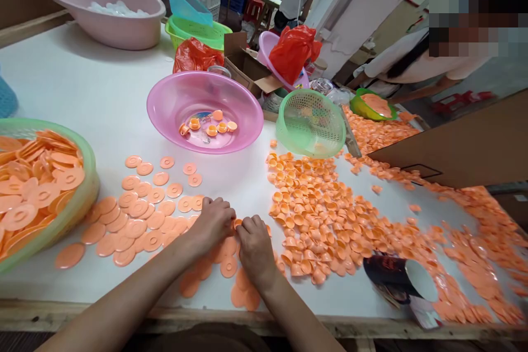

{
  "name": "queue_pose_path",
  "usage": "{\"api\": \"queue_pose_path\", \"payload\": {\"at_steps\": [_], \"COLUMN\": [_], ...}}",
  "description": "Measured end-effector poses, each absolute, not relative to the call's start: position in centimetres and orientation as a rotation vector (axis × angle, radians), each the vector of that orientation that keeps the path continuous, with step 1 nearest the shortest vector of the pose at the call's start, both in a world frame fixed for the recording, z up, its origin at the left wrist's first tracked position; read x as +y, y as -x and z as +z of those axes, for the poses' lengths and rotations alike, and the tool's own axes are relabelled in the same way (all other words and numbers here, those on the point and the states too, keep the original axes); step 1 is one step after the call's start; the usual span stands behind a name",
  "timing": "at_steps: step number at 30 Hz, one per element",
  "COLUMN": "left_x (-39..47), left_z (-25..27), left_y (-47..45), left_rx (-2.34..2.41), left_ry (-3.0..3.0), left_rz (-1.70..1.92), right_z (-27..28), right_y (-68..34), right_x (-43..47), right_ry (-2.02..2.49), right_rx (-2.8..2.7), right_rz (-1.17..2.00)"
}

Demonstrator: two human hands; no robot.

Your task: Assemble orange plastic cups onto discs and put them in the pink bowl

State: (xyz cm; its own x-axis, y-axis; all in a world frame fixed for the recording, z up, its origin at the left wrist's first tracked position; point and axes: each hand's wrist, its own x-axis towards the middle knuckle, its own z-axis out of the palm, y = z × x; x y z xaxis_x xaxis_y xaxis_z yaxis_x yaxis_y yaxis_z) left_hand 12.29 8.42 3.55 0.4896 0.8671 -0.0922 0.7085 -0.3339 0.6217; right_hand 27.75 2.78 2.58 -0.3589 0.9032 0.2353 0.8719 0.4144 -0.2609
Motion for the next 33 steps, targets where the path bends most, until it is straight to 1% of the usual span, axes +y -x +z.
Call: {"api": "queue_pose_path", "payload": {"at_steps": [5, 8, 15, 18, 20, 22, 23, 26, 29, 30, 31, 33], "left_x": [9.5, 9.6, 7.6, 6.8, 7.3, 9.2, 10.7, 16.1, 19.5, 19.6, 19.3, 17.8], "left_z": [4.5, 3.9, 2.2, 2.4, 3.0, 4.6, 5.9, 11.6, 16.8, 17.7, 17.8, 16.1], "left_y": [-12.8, -13.7, -14.2, -14.2, -14.2, -13.8, -13.3, -10.7, -7.3, -6.2, -5.3, -3.9], "left_rx": [1.211, 1.279, 1.292, 1.323, 1.337, 1.344, 1.35, 1.441, 1.649, 1.68, 1.684, 1.635], "left_ry": [-2.007, -1.967, -2.134, -2.143, -2.103, -2.077, -2.073, -2.012, -1.803, -1.78, -1.79, -1.854], "left_rz": [0.32, 0.306, 0.49, 0.509, 0.55, 0.672, 0.767, 1.132, 1.44, 1.429, 1.33, 0.933], "right_z": [2.3, 1.8, 0.0, 1.4, 2.8, 4.0, 4.4, 4.5, 3.6, 3.3, 3.0, 2.5], "right_y": [-27.6, -27.6, -26.6, -26.8, -27.9, -29.8, -31.0, -34.5, -36.7, -37.1, -37.4, -37.6], "right_x": [2.6, 2.2, 1.1, 1.4, 2.1, 3.3, 4.2, 7.3, 9.6, 10.1, 10.4, 10.8], "right_ry": [1.458, 1.463, 1.58, 1.558, 1.496, 1.47, 1.502, 1.735, 1.929, 1.951, 1.956, 1.942], "right_rx": [-2.326, -2.291, -2.132, -2.141, -2.125, -2.002, -1.901, -1.763, -1.886, -1.933, -1.971, -2.024], "right_rz": [0.036, 0.001, -0.135, -0.039, 0.14, 0.296, 0.307, 0.121, -0.001, -0.021, -0.04, -0.086]}}
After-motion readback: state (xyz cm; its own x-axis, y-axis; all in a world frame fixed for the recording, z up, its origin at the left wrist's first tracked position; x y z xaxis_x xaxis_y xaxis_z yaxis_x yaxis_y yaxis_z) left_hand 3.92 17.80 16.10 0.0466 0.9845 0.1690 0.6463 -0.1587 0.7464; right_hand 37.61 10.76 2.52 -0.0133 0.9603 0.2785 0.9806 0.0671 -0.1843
